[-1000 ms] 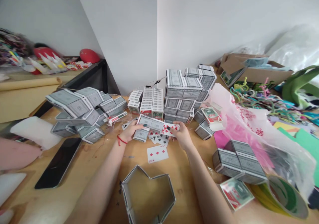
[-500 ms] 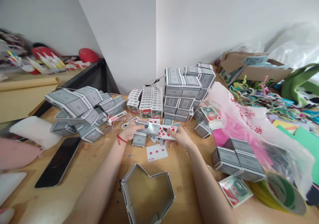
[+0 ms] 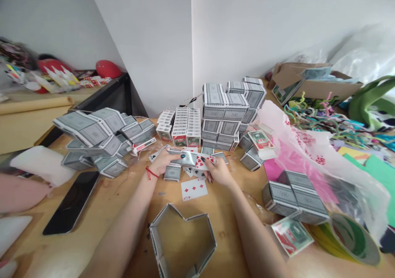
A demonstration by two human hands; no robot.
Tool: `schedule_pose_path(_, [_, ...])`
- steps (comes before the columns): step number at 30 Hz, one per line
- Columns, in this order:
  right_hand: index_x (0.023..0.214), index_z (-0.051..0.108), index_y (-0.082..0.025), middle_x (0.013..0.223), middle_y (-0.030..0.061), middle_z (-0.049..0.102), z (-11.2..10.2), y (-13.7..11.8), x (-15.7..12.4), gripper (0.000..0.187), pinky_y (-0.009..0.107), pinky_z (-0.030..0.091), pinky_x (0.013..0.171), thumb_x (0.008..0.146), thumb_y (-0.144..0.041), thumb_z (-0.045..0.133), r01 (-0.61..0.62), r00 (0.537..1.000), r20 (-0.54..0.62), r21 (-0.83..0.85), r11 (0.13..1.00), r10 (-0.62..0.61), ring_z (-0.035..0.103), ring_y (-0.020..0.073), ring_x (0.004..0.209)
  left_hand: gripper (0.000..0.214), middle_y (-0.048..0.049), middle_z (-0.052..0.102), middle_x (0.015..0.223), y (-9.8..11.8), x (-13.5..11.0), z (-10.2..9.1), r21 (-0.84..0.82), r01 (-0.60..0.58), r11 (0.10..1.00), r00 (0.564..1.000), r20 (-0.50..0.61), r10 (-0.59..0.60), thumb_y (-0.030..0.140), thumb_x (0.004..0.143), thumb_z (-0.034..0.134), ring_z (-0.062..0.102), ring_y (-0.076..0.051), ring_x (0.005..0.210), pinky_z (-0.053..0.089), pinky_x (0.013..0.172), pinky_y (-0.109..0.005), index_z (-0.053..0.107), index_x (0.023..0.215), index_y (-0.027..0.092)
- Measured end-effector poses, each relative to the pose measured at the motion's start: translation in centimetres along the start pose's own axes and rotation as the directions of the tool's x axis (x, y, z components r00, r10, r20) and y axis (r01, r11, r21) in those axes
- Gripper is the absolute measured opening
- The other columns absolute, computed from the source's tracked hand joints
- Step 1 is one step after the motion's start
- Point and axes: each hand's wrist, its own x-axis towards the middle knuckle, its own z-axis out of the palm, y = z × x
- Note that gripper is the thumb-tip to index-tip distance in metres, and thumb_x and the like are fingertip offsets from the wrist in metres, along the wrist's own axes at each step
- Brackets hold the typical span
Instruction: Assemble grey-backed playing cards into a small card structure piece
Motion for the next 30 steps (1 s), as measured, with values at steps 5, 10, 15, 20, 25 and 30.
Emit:
schedule_pose_path(5, [0.045, 0.049, -0.017, 0.029, -0.0004, 0.046, 0.1, 0.6, 0.2, 0.052, 0.019, 0.030, 0.029, 0.083, -0.051, 0.039, -0.007, 1.000, 0.016, 0.013, 1.000, 0.007, 0.041, 0.0085, 0.025, 0.037, -0.0034, 0.067, 0.067, -0.3, 0.1, 0.0, 0.016, -0.002, 1.000, 1.000, -0.021, 0.002, 0.016, 0.043, 0.079, 0.060, -0.015, 0.060, 0.047, 0.060, -0.026, 0.067, 0.078, 0.011])
schedule_pose_path(10, [0.043, 0.047, -0.017, 0.029, -0.0012, 0.044, 0.3, 0.7, 0.2, 0.053, 0.018, 0.029, 0.028, 0.084, -0.050, 0.038, -0.017, 1.000, -0.002, 0.010, 1.000, 0.017, 0.039, 0.0074, 0.024, 0.038, -0.0028, 0.067, 0.067, -0.4, 0.1, 0.2, 0.033, -0.025, 0.999, 0.999, -0.037, 0.026, 0.018, 0.044, 0.080, 0.060, -0.014, 0.061, 0.046, 0.062, -0.027, 0.067, 0.079, 0.012])
schedule_pose_path(15, [0.038, 0.043, -0.017, 0.026, -0.0019, 0.040, 0.5, 0.1, 0.1, 0.058, 0.017, 0.028, 0.029, 0.085, -0.049, 0.037, 0.006, 0.999, 0.043, -0.042, 0.999, -0.004, 0.034, 0.0055, 0.023, 0.044, -0.0032, 0.066, 0.066, -0.5, 0.1, 0.4, 0.031, -0.005, 1.000, 1.000, -0.007, 0.005, 0.021, 0.045, 0.080, 0.060, -0.015, 0.061, 0.045, 0.060, -0.026, 0.066, 0.087, 0.011])
schedule_pose_path(20, [0.040, 0.045, -0.016, 0.029, -0.0012, 0.044, 0.9, 0.3, 0.1, 0.057, 0.017, 0.027, 0.028, 0.084, -0.051, 0.037, -0.033, 0.998, 0.058, 0.009, 0.999, 0.032, 0.037, 0.0064, 0.023, 0.043, -0.0021, 0.065, 0.064, -0.6, 0.0, 0.6, 0.022, -0.003, 1.000, 1.000, 0.010, 0.003, 0.018, 0.045, 0.080, 0.059, -0.013, 0.057, 0.045, 0.057, -0.025, 0.065, 0.085, 0.011])
schedule_pose_path(25, [0.041, 0.048, -0.016, 0.027, -0.0001, 0.043, 1.2, 0.6, 0.2, 0.061, 0.017, 0.025, 0.027, 0.084, -0.056, 0.032, -0.102, 0.991, 0.088, 0.057, 0.993, 0.097, 0.037, 0.0071, 0.023, 0.040, -0.0017, 0.066, 0.064, -0.4, -0.1, 0.8, 0.012, 0.006, 1.000, 1.000, 0.014, -0.006, 0.017, 0.045, 0.079, 0.060, -0.014, 0.057, 0.046, 0.058, -0.025, 0.065, 0.081, 0.012])
schedule_pose_path(30, [0.043, 0.043, -0.018, 0.031, -0.0008, 0.044, 1.4, 0.6, 0.6, 0.058, 0.019, 0.023, 0.026, 0.082, -0.060, 0.030, -0.074, 0.991, -0.110, 0.076, 0.994, 0.082, 0.035, 0.0074, 0.023, 0.042, -0.0026, 0.066, 0.067, -0.2, -0.2, 1.0, -0.008, 0.034, 0.999, 0.999, -0.001, -0.034, 0.018, 0.044, 0.080, 0.060, -0.015, 0.059, 0.047, 0.058, -0.028, 0.064, 0.082, 0.012])
